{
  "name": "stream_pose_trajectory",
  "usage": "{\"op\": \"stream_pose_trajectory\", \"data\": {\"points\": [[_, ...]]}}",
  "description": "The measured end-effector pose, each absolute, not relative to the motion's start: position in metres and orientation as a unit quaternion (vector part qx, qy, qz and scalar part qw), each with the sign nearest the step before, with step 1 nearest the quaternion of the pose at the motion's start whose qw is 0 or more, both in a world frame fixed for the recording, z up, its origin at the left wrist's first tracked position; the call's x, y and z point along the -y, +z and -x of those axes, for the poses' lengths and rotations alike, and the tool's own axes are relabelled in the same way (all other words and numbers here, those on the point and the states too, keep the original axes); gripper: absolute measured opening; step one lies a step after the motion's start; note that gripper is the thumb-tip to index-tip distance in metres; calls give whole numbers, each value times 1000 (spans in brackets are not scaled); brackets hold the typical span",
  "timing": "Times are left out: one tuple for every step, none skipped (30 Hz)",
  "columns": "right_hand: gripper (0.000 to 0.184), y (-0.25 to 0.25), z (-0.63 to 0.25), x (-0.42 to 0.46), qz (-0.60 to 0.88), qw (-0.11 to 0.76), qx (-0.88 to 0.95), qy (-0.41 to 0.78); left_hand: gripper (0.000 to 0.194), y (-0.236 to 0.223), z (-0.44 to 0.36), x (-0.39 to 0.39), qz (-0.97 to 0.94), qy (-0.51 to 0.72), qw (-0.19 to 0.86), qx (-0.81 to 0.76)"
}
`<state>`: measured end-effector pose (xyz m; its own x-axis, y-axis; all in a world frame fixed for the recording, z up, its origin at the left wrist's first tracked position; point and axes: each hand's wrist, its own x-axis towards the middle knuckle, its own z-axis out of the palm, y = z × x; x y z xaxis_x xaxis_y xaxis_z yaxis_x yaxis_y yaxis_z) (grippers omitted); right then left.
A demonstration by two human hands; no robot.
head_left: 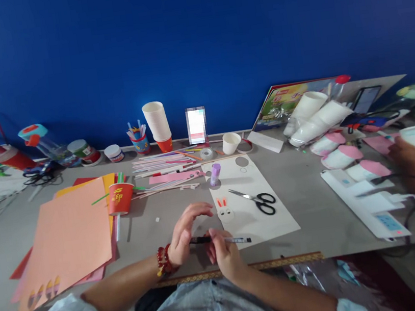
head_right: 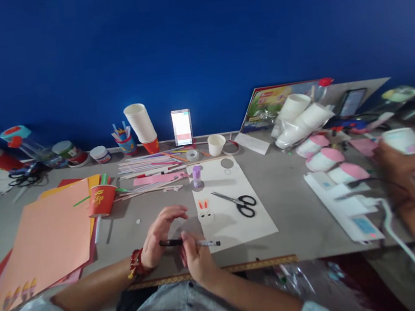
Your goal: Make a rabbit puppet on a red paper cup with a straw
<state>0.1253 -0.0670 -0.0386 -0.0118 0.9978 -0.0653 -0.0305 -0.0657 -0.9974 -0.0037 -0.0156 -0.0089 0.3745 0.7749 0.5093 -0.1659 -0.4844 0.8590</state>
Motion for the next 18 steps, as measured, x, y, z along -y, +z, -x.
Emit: {"op": "stream_pose_trajectory", "data": {"points": [[60, -39, -124, 68, 515, 492, 477, 515, 68, -7, 5, 16, -704, 512, 443, -215], [59, -39, -124, 68, 525, 500, 475, 498, 67, -6, 6, 18, -715, 507, 436, -204], [59, -37, -124, 68, 532, 509, 477, 480, 65, -4, 7, 19, -725, 500, 434, -189], [59, -35, -125, 67, 532, 515, 487, 463, 64, -2, 7, 21, -734, 492, 434, -174], [61, -32, -125, 65, 523, 518, 504, 452, 62, -1, 7, 23, -741, 486, 434, -161], [63, -30, -126, 64, 508, 516, 526, 445, 61, 1, 7, 25, -747, 483, 431, -152], [65, -27, -127, 62, 492, 511, 549, 441, 59, 3, 7, 26, -750, 483, 427, -147], [67, -24, -127, 60, 482, 508, 567, 434, 58, 5, 6, 27, -751, 486, 423, -146], [68, -23, -127, 59, 477, 509, 579, 422, 56, 7, 6, 27, -751, 488, 419, -145], [68, -21, -127, 58, 477, 514, 586, 407, 55, 8, 6, 27, -752, 490, 417, -143], [67, -21, -128, 58, 481, 518, 588, 394, 54, 10, 6, 26, -754, 489, 416, -139], [67, -20, -128, 57, 485, 521, 587, 385, 53, 12, 6, 24, -759, 485, 414, -134], [66, -20, -129, 57, 489, 520, 586, 384, 52, 13, 6, 23, -765, 478, 412, -130], [65, -20, -130, 57, 489, 514, 586, 392, 51, 13, 6, 21, -772, 469, 409, -126], [64, -20, -132, 57, 487, 504, 587, 405, 50, 12, 6, 19, -779, 461, 406, -123], [64, -19, -134, 57, 485, 492, 588, 421, 50, 11, 6, 17, -786, 452, 404, -121], [64, -18, -137, 56, 483, 477, 591, 436, 50, 9, 6, 15, -791, 443, 404, -119], [63, -16, -140, 56, 482, 463, 595, 446, 52, 6, 6, 14, -794, 437, 406, -119]]}}
